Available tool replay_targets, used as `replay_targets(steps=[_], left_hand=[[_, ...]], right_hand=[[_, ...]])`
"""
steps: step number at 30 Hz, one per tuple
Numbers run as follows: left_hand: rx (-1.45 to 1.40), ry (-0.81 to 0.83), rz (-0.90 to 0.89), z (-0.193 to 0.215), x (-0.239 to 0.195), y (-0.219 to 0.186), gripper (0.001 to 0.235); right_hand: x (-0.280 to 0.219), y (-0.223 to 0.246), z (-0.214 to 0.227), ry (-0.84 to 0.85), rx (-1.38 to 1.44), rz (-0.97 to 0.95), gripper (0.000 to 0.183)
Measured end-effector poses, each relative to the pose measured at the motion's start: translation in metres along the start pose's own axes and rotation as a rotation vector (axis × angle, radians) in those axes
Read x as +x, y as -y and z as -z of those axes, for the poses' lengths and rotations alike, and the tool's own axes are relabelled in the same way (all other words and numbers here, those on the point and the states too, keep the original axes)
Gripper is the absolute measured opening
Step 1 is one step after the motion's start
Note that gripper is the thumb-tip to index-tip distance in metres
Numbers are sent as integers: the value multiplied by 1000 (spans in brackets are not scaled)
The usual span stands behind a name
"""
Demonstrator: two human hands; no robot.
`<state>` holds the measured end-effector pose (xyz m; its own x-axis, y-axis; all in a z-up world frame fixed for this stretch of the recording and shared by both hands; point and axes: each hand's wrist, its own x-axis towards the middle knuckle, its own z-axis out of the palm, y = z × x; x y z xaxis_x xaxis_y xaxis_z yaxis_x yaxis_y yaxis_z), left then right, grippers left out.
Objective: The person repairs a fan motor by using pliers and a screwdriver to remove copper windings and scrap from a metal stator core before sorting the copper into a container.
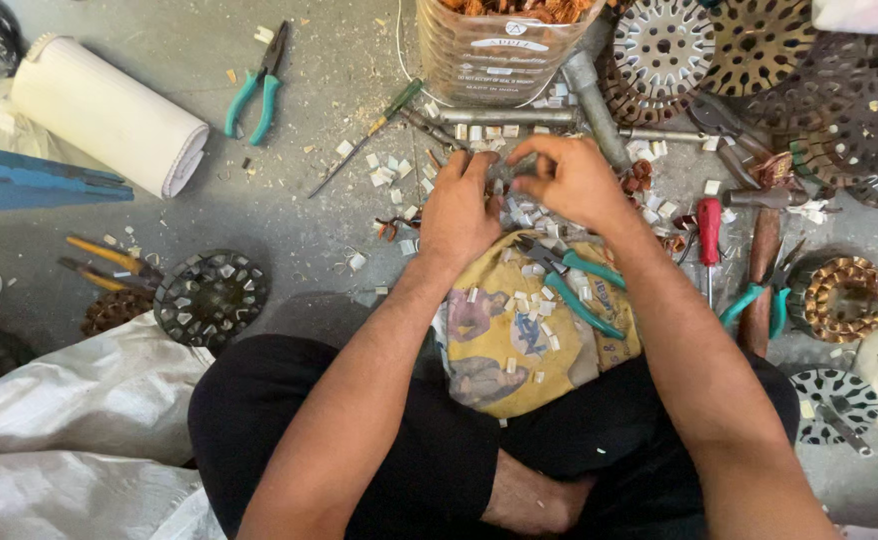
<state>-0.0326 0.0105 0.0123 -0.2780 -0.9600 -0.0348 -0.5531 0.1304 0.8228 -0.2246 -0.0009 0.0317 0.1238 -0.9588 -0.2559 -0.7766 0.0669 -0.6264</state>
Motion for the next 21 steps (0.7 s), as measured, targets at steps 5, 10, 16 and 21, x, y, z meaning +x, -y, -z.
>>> replay_targets(steps=[5,10,16,21], left_hand=[[85,21,-10,-1,0,4,41],[97,48,-30,-1,-1,1,39],[78,82,-15,-2,1,6,27],[114,91,-58,0,0,2,29]], right_hand=[[2,-7,0,-236,-277,16,26],[9,-24,-11,-248,-216,-49,18],[16,-51,19,-159,897,-171,11],[7,-52,50,-162,1477,-203,8]])
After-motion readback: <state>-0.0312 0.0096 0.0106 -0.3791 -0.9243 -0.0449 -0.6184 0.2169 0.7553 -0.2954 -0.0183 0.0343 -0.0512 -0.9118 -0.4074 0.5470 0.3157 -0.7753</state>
